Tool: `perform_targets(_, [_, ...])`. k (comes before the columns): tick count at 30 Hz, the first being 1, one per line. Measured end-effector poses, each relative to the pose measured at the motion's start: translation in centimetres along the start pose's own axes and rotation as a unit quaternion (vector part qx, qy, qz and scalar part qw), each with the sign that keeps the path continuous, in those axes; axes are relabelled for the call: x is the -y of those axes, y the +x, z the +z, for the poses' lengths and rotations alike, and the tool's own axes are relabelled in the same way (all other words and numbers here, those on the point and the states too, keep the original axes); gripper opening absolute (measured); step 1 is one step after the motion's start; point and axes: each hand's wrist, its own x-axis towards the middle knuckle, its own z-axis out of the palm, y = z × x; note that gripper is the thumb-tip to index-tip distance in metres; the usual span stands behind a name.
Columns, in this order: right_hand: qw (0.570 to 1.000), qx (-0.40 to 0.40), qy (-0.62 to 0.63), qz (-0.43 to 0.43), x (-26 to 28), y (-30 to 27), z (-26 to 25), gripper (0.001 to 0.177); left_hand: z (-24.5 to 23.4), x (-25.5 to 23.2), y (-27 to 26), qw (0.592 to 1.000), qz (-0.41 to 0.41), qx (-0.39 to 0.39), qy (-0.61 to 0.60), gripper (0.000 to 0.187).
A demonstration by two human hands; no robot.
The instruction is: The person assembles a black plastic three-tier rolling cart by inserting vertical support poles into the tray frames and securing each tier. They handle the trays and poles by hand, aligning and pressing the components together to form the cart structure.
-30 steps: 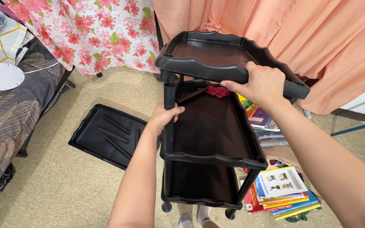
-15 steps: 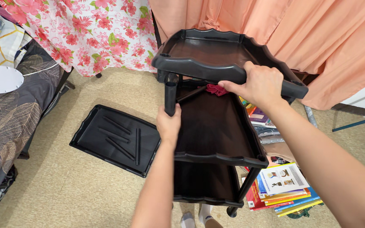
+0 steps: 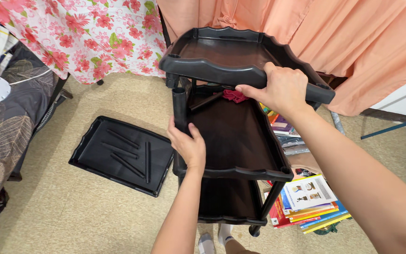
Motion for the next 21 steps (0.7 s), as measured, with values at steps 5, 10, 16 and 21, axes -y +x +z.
perform_targets(5, [1.0,-0.004,0.01,-0.003,0.1,0.1,0.2,0.078,1.0,1.0,1.7,0.995,-0.037,0.061,0.07,0.052])
perform_targets(10, [1.0,-0.009,0.006,-0.021,-0.3,0.5,-0.1,0.078,0.2,4.1,7.3,0.905,-0.218,0.343,-0.123,0.032])
perform_targets(16, [1.0,-0.015,0.002,-0.015,0.1,0.2,0.2,0.078,-0.9,4.3,7.8,0.905,-0.206,0.336,-0.157,0.044])
perform_targets(21, [1.0,0.012,0.011,0.01,0.0,0.5,0.6,0.079,-1.3,1.7,-1.6,0.988,0.091,-0.004,0.128,0.077])
